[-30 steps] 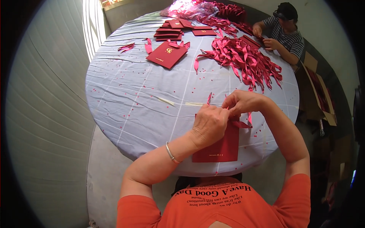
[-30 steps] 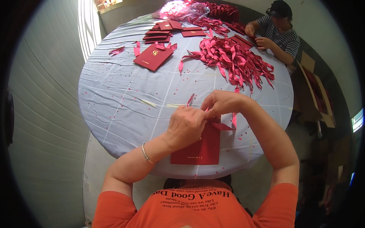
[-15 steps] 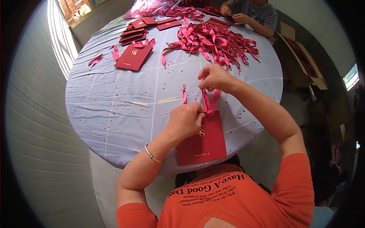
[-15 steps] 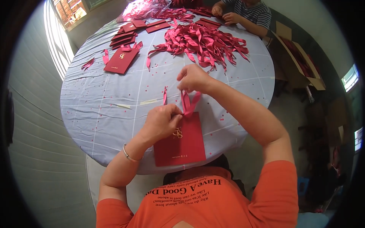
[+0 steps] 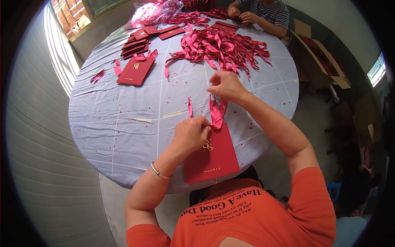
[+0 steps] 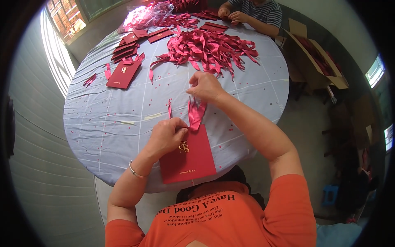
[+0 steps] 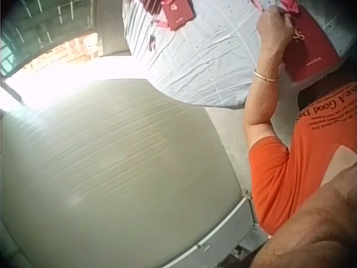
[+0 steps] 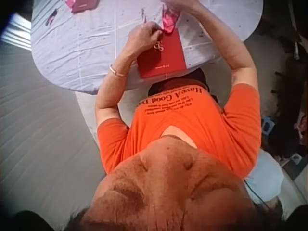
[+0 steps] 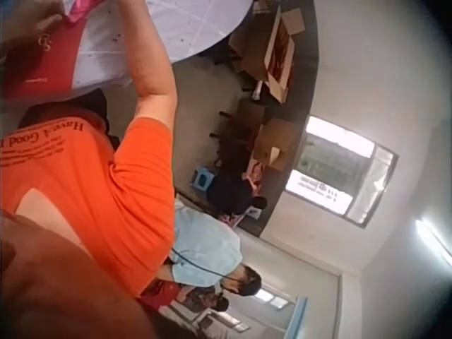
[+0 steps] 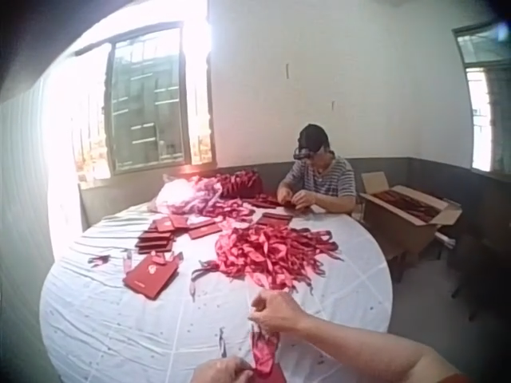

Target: The person attaches ribbon handles to gift bags by threading ribbon strips through the slits on the bags and securing them by hand.

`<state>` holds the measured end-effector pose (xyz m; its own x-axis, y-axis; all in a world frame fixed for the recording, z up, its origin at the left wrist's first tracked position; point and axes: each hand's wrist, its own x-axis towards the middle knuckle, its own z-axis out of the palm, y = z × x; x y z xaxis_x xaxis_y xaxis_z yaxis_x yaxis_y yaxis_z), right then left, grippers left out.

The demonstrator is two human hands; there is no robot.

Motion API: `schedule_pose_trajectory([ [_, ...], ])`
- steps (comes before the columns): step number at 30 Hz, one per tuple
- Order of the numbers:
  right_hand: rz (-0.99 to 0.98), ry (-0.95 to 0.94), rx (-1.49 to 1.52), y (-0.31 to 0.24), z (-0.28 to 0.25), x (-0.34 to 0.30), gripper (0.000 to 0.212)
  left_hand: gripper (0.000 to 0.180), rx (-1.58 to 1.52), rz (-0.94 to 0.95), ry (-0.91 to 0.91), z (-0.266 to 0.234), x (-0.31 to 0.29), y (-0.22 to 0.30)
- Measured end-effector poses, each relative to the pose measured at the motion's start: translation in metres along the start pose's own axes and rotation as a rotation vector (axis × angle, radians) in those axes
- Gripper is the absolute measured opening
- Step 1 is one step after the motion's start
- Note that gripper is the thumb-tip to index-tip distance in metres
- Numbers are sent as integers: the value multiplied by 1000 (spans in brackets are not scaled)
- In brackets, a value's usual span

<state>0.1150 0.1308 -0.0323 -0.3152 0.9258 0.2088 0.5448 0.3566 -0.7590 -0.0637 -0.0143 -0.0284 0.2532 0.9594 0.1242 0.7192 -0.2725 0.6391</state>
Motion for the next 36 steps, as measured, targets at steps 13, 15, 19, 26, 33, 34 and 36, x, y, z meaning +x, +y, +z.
schedule_pose_trajectory([
  [13,15,-53,58,-4,-19,-41,12,15,-36,22,-9,0,1,-4],
  [15,-82,39,-221,-8,-22,-37,18,16,-29,59,6,0,1,-3],
  [19,-42,-12,-397,-14,-41,-49,26,17,-53,39,-5,-2,2,-4],
  [26,530,-335,-80,-44,-32,-80,45,21,-65,-10,-22,-7,0,1],
  [33,398,-209,300,-15,-9,-83,22,24,-50,13,24,-5,1,0],
  [34,408,-152,432,-17,-10,-85,17,24,-47,-25,-6,-7,2,2],
  [36,342,-104,545,-19,-10,-91,15,24,-45,-61,-35,-8,2,2],
])
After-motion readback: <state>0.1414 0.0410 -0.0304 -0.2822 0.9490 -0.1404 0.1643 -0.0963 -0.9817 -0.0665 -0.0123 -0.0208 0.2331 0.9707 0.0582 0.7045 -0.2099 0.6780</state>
